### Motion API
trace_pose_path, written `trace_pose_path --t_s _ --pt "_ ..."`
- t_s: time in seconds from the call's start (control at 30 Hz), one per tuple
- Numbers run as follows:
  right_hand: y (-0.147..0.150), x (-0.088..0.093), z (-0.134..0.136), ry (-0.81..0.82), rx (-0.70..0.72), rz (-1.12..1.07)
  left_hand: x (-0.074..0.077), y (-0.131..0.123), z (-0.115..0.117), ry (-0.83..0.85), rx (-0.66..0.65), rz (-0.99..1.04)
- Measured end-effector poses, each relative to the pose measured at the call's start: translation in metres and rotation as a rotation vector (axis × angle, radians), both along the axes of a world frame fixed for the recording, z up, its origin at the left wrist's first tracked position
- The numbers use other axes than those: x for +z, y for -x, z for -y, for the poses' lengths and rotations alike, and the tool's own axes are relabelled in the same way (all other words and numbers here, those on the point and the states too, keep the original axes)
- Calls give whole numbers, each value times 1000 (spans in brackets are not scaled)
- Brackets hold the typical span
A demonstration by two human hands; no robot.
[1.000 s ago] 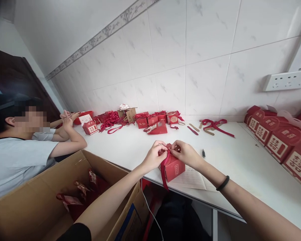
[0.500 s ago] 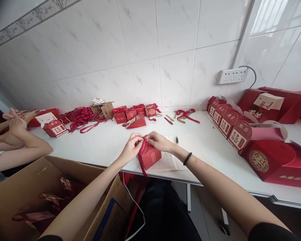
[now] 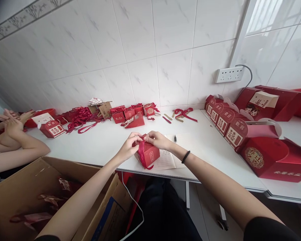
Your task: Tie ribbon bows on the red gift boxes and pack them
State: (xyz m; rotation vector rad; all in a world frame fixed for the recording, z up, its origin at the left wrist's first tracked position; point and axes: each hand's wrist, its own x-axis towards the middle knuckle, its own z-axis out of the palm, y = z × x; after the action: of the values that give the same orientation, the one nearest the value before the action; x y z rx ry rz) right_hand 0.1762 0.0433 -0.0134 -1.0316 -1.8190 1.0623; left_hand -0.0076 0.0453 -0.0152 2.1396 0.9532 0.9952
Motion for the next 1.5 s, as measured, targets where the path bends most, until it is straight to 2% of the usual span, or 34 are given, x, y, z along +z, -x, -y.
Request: trace_pose_path --t_s 0.1,0.17,0.47,0.73,0.93,1.1,1.2,1.3,1.37,1.5 --pt "-2 2 4 86 50 -89 -2 -3 -2 -15 34 15" --pt "-2 3 4 89 65 -101 -4 -5 -2 -13 33 32" --pt "5 -1 0 -174 -36 130 -3 0 -5 -84 35 -7" --pt "8 1 3 -156 14 137 0 5 -6 -189 -3 -82" --pt "9 4 3 -164 -38 175 -7 8 -6 -134 88 -20" --pt "9 3 4 -157 -63 173 -10 6 -5 -43 112 38" --pt "9 0 4 -143 -69 161 -9 4 -4 21 128 53" --pt "7 -3 4 -145 -95 157 -2 8 -2 61 107 73" --pt "6 -4 4 -154 -112 161 9 14 3 90 93 221" --pt "6 -5 4 -166 -122 169 41 27 25 343 -30 819"
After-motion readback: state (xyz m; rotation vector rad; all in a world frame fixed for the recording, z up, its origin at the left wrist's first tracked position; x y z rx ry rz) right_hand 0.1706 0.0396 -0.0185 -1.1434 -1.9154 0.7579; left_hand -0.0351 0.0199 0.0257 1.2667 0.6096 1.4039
